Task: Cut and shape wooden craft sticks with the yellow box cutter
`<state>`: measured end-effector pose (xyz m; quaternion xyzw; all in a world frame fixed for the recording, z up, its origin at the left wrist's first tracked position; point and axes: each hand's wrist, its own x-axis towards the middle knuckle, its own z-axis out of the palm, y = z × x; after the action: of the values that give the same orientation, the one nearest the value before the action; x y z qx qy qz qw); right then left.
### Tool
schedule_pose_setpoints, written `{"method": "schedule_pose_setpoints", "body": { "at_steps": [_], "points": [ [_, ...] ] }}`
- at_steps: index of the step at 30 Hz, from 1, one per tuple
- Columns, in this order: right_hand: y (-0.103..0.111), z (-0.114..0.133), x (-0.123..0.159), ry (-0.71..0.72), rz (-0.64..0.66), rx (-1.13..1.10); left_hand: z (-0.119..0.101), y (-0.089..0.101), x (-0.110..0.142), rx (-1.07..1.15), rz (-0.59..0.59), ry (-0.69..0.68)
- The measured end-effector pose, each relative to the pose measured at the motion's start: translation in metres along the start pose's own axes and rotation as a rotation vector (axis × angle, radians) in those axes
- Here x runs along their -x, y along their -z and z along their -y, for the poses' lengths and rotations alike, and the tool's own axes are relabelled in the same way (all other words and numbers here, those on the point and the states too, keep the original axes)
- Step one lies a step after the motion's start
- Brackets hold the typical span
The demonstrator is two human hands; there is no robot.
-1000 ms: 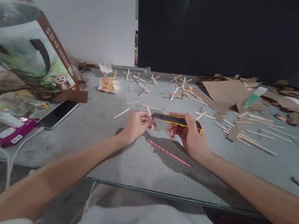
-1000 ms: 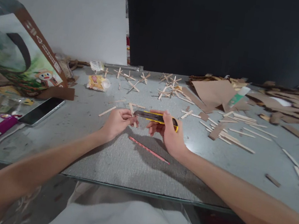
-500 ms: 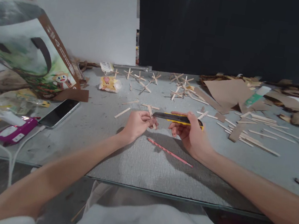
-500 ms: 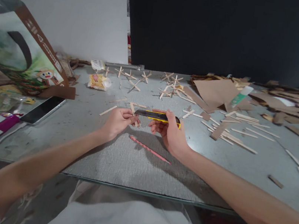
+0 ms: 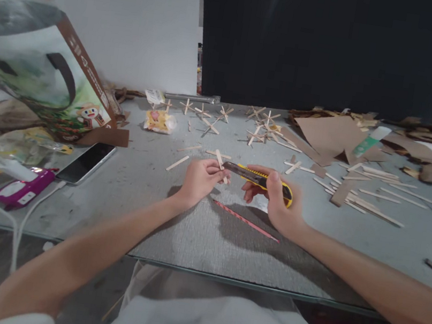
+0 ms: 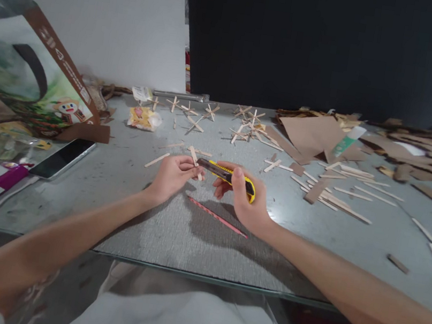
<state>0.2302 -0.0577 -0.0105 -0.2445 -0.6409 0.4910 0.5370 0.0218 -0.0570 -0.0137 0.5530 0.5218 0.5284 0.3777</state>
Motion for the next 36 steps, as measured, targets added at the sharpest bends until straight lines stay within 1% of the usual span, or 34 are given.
{"method": "schedule_pose_setpoints", "body": {
  "at_steps": [10, 16, 19, 21, 26, 31, 36],
  "points": [
    [0.005, -0.003, 0.003, 0.069, 0.058, 0.129, -0.004, -0.001, 0.003, -0.057, -0.009, -0.018],
    [0.007, -0.002, 0.007, 0.140, 0.108, 0.253, -0.001, -0.003, 0.006, -0.151, -0.054, -0.045],
    [0.007, 0.000, 0.007, 0.161, 0.140, 0.309, 0.002, -0.003, 0.007, -0.153, -0.064, -0.054],
    [0.006, 0.001, 0.007, 0.144, 0.134, 0.284, 0.002, -0.002, 0.007, -0.142, -0.066, -0.056],
    [0.004, 0.001, 0.003, 0.043, 0.103, 0.130, 0.001, 0.000, 0.005, -0.122, -0.055, -0.040],
    [0.002, -0.001, -0.002, -0.063, 0.062, -0.038, 0.002, 0.002, 0.002, -0.023, 0.011, -0.026],
    [0.004, -0.010, -0.008, -0.133, 0.012, -0.141, 0.006, 0.004, 0.000, 0.017, 0.050, -0.010]
  ]
}}
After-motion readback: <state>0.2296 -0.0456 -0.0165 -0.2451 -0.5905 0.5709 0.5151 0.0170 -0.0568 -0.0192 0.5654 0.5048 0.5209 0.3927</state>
